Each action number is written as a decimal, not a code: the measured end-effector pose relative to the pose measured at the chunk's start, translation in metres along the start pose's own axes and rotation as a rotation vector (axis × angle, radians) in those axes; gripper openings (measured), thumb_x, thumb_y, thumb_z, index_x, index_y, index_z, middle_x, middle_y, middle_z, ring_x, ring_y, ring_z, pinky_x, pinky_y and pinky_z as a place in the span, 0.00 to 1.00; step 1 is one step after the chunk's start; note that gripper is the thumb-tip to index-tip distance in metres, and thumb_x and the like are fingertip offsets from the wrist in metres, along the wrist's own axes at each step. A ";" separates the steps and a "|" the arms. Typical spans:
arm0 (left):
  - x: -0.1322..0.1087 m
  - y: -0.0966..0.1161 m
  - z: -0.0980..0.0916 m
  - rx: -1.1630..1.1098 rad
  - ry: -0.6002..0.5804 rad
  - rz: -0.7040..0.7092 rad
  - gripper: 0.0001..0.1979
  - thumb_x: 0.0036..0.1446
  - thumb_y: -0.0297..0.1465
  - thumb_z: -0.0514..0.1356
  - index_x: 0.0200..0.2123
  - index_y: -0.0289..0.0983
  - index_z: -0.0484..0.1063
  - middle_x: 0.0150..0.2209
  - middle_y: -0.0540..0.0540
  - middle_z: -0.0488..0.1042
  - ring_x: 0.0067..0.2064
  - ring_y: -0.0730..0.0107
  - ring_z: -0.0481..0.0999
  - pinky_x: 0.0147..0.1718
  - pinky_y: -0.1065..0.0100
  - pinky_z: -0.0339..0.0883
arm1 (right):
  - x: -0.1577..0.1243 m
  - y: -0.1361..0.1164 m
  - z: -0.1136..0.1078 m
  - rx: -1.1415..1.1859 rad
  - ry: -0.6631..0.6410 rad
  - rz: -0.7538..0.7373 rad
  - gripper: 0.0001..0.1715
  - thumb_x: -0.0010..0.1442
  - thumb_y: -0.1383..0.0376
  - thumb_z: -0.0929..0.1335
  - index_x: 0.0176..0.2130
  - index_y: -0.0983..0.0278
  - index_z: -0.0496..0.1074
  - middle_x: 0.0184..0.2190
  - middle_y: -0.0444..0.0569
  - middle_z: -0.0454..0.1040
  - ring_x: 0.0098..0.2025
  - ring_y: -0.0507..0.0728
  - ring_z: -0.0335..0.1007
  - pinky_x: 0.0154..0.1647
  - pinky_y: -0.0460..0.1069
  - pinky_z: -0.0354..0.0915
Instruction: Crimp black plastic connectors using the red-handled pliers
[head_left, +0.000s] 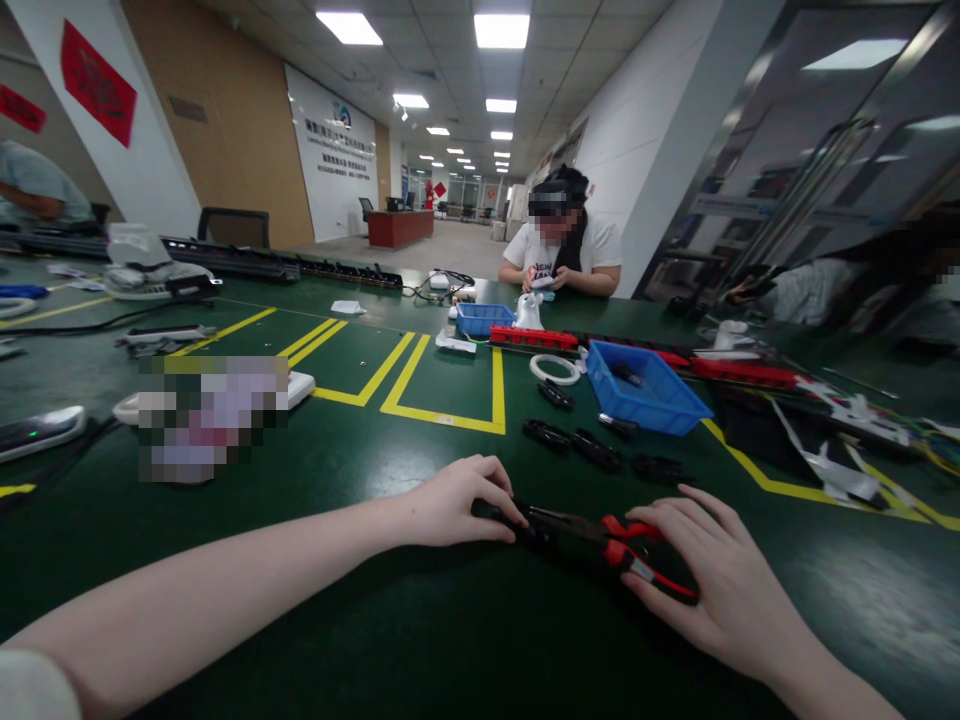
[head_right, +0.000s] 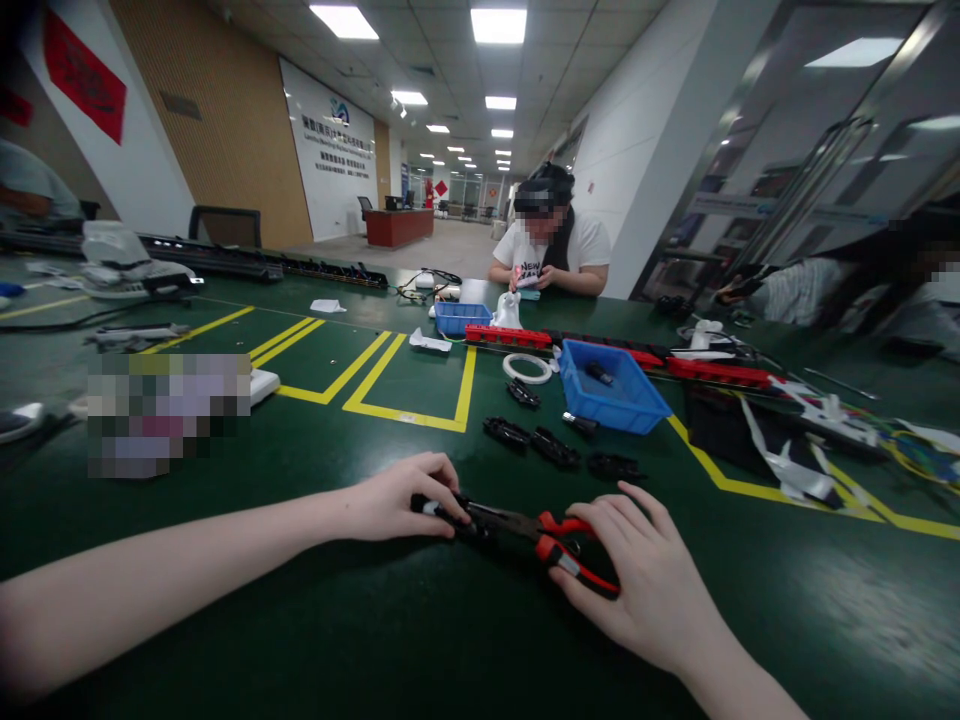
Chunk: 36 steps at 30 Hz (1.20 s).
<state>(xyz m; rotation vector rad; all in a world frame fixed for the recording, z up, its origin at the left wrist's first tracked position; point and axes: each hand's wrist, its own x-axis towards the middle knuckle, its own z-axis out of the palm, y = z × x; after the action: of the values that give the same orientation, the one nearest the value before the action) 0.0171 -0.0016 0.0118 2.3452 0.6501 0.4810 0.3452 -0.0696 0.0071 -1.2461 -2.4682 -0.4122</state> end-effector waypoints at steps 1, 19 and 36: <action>0.000 -0.001 0.000 0.003 0.000 0.003 0.10 0.59 0.33 0.66 0.45 0.42 0.79 0.47 0.46 0.69 0.48 0.64 0.69 0.44 0.64 0.66 | 0.000 -0.001 0.000 -0.002 -0.002 -0.003 0.26 0.54 0.52 0.71 0.50 0.58 0.67 0.42 0.50 0.76 0.44 0.62 0.73 0.59 0.66 0.57; 0.002 -0.008 0.005 -0.011 0.015 0.011 0.10 0.58 0.34 0.67 0.43 0.42 0.80 0.47 0.46 0.69 0.48 0.63 0.70 0.46 0.63 0.65 | 0.002 -0.015 0.001 0.000 -0.020 -0.003 0.25 0.56 0.50 0.70 0.49 0.59 0.68 0.40 0.49 0.77 0.42 0.60 0.73 0.60 0.64 0.57; 0.005 -0.004 0.013 -0.076 0.086 -0.059 0.12 0.53 0.38 0.69 0.41 0.44 0.81 0.44 0.47 0.70 0.46 0.64 0.71 0.42 0.66 0.66 | 0.009 -0.020 -0.015 0.069 -0.128 0.099 0.22 0.56 0.49 0.69 0.46 0.57 0.71 0.40 0.47 0.77 0.42 0.60 0.74 0.59 0.65 0.59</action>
<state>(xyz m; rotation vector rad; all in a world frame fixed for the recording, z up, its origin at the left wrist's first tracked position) 0.0263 -0.0025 0.0005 2.2373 0.7257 0.5727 0.3269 -0.0806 0.0229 -1.3991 -2.4886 -0.2256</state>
